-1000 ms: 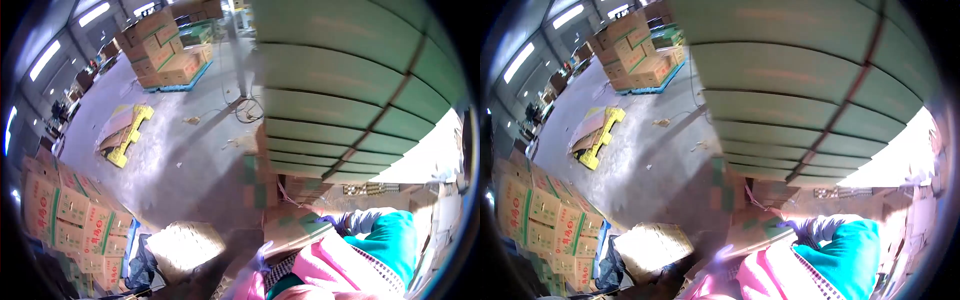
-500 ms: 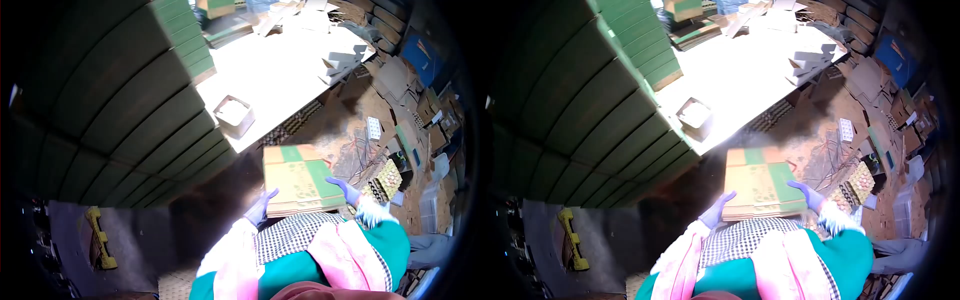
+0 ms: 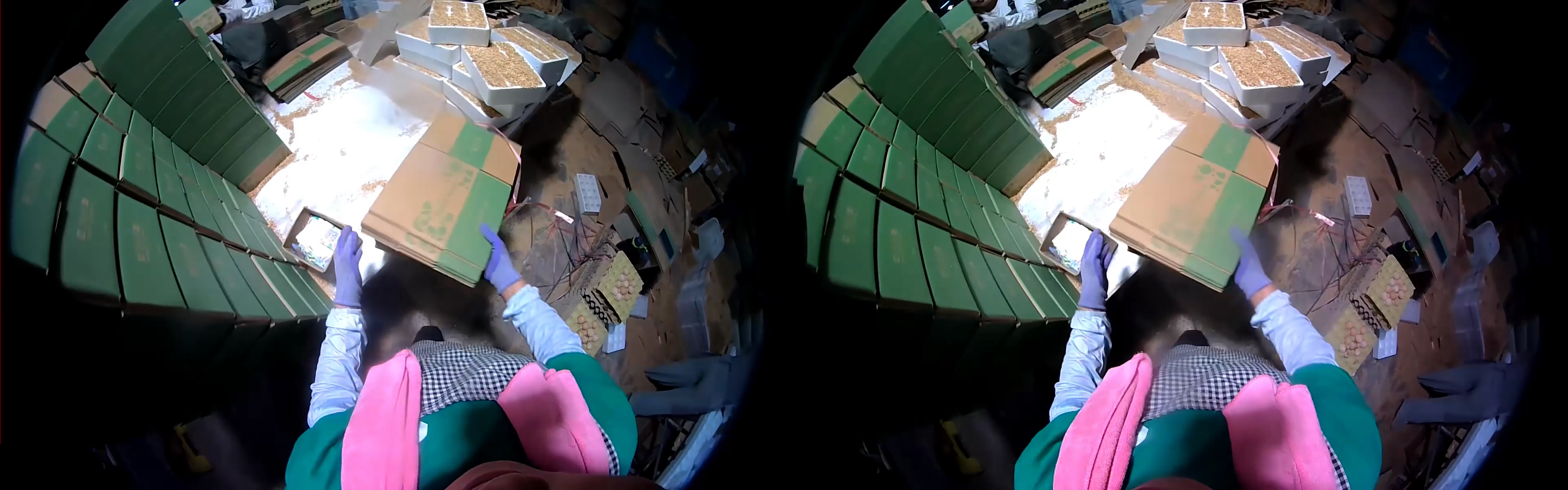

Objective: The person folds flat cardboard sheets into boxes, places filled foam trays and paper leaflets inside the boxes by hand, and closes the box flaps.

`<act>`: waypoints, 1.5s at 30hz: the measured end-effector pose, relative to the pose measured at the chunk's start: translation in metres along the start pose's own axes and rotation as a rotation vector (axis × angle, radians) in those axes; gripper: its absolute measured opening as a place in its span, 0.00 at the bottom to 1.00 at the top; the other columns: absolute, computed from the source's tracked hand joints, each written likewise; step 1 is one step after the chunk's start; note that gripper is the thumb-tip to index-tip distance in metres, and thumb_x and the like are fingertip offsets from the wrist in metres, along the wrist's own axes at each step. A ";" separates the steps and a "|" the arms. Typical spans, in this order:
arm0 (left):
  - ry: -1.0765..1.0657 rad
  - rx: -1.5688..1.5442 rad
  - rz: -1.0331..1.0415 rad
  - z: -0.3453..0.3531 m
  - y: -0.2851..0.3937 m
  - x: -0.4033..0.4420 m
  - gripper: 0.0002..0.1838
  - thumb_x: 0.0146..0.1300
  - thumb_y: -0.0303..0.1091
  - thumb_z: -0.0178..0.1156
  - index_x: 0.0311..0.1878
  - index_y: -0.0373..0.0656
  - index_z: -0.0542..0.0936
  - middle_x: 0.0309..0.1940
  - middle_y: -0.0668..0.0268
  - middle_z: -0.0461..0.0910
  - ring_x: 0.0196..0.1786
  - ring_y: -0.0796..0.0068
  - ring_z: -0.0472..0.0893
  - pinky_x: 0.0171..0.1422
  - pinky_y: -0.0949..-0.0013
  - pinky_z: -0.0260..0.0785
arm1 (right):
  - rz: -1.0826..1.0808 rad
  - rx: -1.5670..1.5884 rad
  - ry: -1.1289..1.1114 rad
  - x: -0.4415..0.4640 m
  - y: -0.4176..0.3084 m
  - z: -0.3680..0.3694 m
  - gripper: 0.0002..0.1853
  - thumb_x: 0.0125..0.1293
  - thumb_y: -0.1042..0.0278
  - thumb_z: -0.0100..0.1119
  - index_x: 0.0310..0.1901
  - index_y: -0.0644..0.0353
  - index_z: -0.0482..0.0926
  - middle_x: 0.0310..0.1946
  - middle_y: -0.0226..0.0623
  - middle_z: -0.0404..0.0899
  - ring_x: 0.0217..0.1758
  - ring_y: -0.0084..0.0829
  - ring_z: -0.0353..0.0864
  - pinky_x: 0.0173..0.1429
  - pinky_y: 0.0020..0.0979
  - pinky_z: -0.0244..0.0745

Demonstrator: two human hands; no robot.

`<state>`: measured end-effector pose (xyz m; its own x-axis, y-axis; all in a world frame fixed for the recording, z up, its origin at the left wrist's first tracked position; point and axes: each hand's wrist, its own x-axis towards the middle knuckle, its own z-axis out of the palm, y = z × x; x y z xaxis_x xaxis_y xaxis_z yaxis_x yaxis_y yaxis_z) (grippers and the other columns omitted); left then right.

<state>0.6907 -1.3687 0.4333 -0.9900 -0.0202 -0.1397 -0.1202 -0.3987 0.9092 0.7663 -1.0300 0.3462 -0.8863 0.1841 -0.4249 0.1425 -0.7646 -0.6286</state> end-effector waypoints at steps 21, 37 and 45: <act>0.144 1.199 0.144 0.059 -0.015 0.057 0.36 0.63 0.41 0.64 0.70 0.33 0.64 0.69 0.45 0.64 0.73 0.47 0.62 0.76 0.54 0.54 | -0.610 -1.635 0.031 0.171 -0.184 0.095 0.42 0.60 0.47 0.67 0.67 0.71 0.66 0.62 0.58 0.71 0.65 0.47 0.71 0.69 0.39 0.66; 0.603 0.956 -0.399 0.085 0.013 0.059 0.30 0.60 0.53 0.66 0.53 0.34 0.81 0.46 0.52 0.85 0.49 0.56 0.84 0.55 0.61 0.72 | 0.068 -1.391 -0.268 0.261 -0.210 0.097 0.28 0.63 0.49 0.66 0.48 0.73 0.80 0.38 0.46 0.86 0.39 0.36 0.85 0.47 0.34 0.77; 0.488 0.858 -0.315 0.060 0.096 0.110 0.24 0.62 0.57 0.66 0.30 0.42 0.78 0.16 0.77 0.67 0.16 0.86 0.64 0.21 0.75 0.53 | -0.356 -1.673 -0.916 0.290 -0.258 0.139 0.24 0.74 0.55 0.55 0.64 0.60 0.74 0.50 0.37 0.84 0.53 0.28 0.81 0.63 0.29 0.71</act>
<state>0.5663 -1.3544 0.5288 -0.7895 -0.4739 -0.3899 -0.5705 0.3327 0.7508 0.4110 -0.8655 0.4752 -0.8113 -0.5777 -0.0903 -0.3484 0.6017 -0.7187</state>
